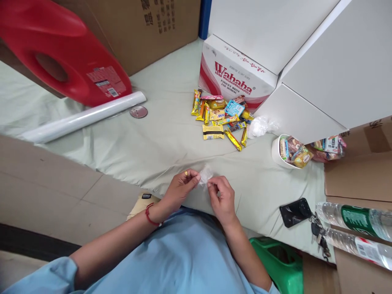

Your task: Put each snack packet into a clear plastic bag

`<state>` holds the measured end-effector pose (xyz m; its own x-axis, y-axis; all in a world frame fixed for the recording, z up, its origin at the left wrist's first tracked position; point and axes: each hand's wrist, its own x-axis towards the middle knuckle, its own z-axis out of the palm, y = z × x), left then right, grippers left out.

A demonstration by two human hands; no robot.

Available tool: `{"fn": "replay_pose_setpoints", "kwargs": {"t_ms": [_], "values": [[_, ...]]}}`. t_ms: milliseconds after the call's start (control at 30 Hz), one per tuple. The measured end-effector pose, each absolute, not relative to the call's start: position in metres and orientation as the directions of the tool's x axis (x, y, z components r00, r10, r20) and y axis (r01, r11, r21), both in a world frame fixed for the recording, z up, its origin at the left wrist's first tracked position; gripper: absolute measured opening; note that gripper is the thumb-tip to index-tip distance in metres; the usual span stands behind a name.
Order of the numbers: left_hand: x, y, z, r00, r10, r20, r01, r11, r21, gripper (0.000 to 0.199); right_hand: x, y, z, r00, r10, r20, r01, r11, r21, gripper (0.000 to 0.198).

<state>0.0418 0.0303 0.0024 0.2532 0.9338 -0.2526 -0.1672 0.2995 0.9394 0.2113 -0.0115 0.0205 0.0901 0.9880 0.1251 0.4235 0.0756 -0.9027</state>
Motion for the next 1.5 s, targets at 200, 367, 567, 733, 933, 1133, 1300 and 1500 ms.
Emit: {"fn": "replay_pose_setpoints", "kwargs": {"t_ms": [200, 367, 567, 733, 933, 1133, 1300, 1500], "values": [[0.031, 0.034, -0.007, 0.207, 0.908, -0.363, -0.326, 0.414, 0.850, 0.043, 0.225, -0.007, 0.005, 0.284, 0.905, -0.318, -0.186, -0.273, -0.944, 0.032], [0.026, 0.030, -0.004, 0.232, 0.933, -0.277, -0.238, 0.330, 0.913, 0.038, 0.241, -0.011, 0.009, 0.421, 0.896, -0.143, 0.042, -0.177, -0.983, 0.036], [0.029, 0.028, -0.001, 0.253, 0.930, -0.265, -0.219, 0.322, 0.921, 0.038, 0.233, -0.008, 0.028, -0.045, 0.951, 0.307, 0.607, 0.270, -0.747, 0.015], [0.030, 0.029, -0.001, 0.253, 0.921, -0.296, -0.293, 0.365, 0.884, 0.040, 0.216, -0.004, 0.020, -0.177, 0.970, 0.168, 0.564, 0.239, -0.790, 0.016], [0.032, 0.029, 0.000, 0.338, 0.894, -0.294, -0.399, 0.419, 0.816, 0.046, 0.223, -0.010, 0.014, -0.033, 0.994, -0.108, 0.235, -0.098, -0.967, 0.032], [0.036, 0.027, 0.002, 0.386, 0.886, -0.257, -0.314, 0.388, 0.866, 0.045, 0.225, -0.009, 0.018, 0.037, 0.978, -0.206, 0.066, -0.208, -0.976, 0.041], [0.037, 0.027, 0.002, 0.422, 0.875, -0.239, -0.331, 0.393, 0.858, 0.046, 0.218, -0.004, 0.015, -0.009, 0.967, -0.253, 0.003, -0.253, -0.967, 0.036], [0.025, 0.036, 0.003, 0.353, 0.899, -0.258, -0.327, 0.377, 0.866, 0.042, 0.238, 0.002, 0.017, 0.167, 0.941, -0.295, -0.199, -0.261, -0.945, 0.040]]}}
